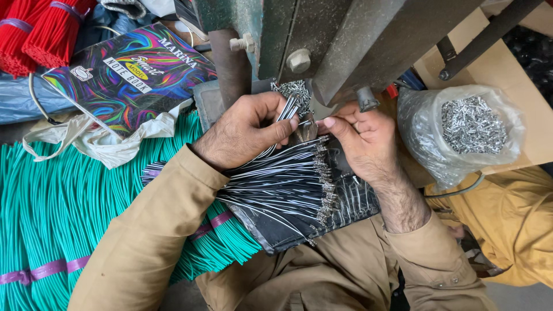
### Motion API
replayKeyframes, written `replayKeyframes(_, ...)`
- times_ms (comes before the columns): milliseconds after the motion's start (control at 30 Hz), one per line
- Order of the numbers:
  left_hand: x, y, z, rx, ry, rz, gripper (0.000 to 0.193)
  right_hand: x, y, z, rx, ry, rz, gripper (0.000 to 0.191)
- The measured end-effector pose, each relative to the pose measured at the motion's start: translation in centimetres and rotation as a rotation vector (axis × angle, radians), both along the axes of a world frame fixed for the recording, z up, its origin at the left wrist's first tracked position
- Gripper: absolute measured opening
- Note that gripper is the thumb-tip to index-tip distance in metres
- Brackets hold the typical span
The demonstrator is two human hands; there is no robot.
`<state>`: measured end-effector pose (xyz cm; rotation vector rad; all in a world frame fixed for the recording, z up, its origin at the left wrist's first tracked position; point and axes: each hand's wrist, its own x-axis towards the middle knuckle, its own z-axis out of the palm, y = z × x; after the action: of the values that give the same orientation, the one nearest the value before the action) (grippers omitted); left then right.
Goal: The person attaches small metal ferrules to the ends of black wire bristles, inserting each bristle tip into a ferrule and crimping it under a bench press machine. They use pliers on a bundle of bristles, gather the finished bristles, and continue fitting ferrules one at a time from a bag of metal fittings.
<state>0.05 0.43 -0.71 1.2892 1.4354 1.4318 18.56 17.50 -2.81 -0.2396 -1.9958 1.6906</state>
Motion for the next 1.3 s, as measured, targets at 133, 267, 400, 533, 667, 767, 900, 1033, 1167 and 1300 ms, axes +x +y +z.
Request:
replayKeyframes(133, 0.1, -0.1, 0.2, -0.020, 0.005, -0.010, 0.018, -0.3, 0.1, -0.6, 0.135, -0.037, -0.053, 0.009)
replayKeyframes(267, 0.1, -0.1, 0.3, -0.029, 0.021, -0.005, 0.018, -0.3, 0.5, -1.2, 0.159, -0.052, -0.078, 0.008)
replayKeyframes(400, 0.1, -0.3, 0.2, -0.014, 0.023, -0.004, 0.018, -0.2, 0.8, -1.3, 0.182, -0.173, -0.172, 0.007)
replayKeyframes(533, 0.0, -0.2, 0.1, -0.033, 0.002, 0.003, 0.018, -0.5, 0.4, -1.2, 0.153, -0.062, -0.094, 0.006)
replayKeyframes(667, 0.1, -0.3, 0.2, -0.033, -0.011, -0.022, 0.016, 0.6, -0.3, -0.1, 0.078, -0.071, -0.049, 0.011)
replayKeyframes(767, 0.4, -0.3, 0.2, 0.031, 0.116, -0.041, 0.017, 2.6, -0.5, 1.8, 0.236, -0.046, 0.015, 0.012)
replayKeyframes(900, 0.5, -0.3, 0.2, 0.095, 0.255, -0.032, 0.020, 5.2, 0.0, 4.5, 0.653, -0.314, 0.089, 0.012)
replayKeyframes(1033, 0.3, -0.3, 0.0, 0.013, 0.042, -0.010, 0.015, 5.8, -0.1, 4.5, 0.788, -0.331, 0.120, 0.013)
replayKeyframes(1167, 0.1, -0.1, -0.1, 0.005, -0.082, -0.031, 0.012, 5.3, 0.0, 2.8, 0.784, -0.291, 0.004, 0.009)
replayKeyframes(1300, 0.2, 0.1, -0.1, 0.036, -0.151, -0.025, 0.015, 4.2, 0.4, 1.3, 0.422, -0.274, -0.159, 0.009)
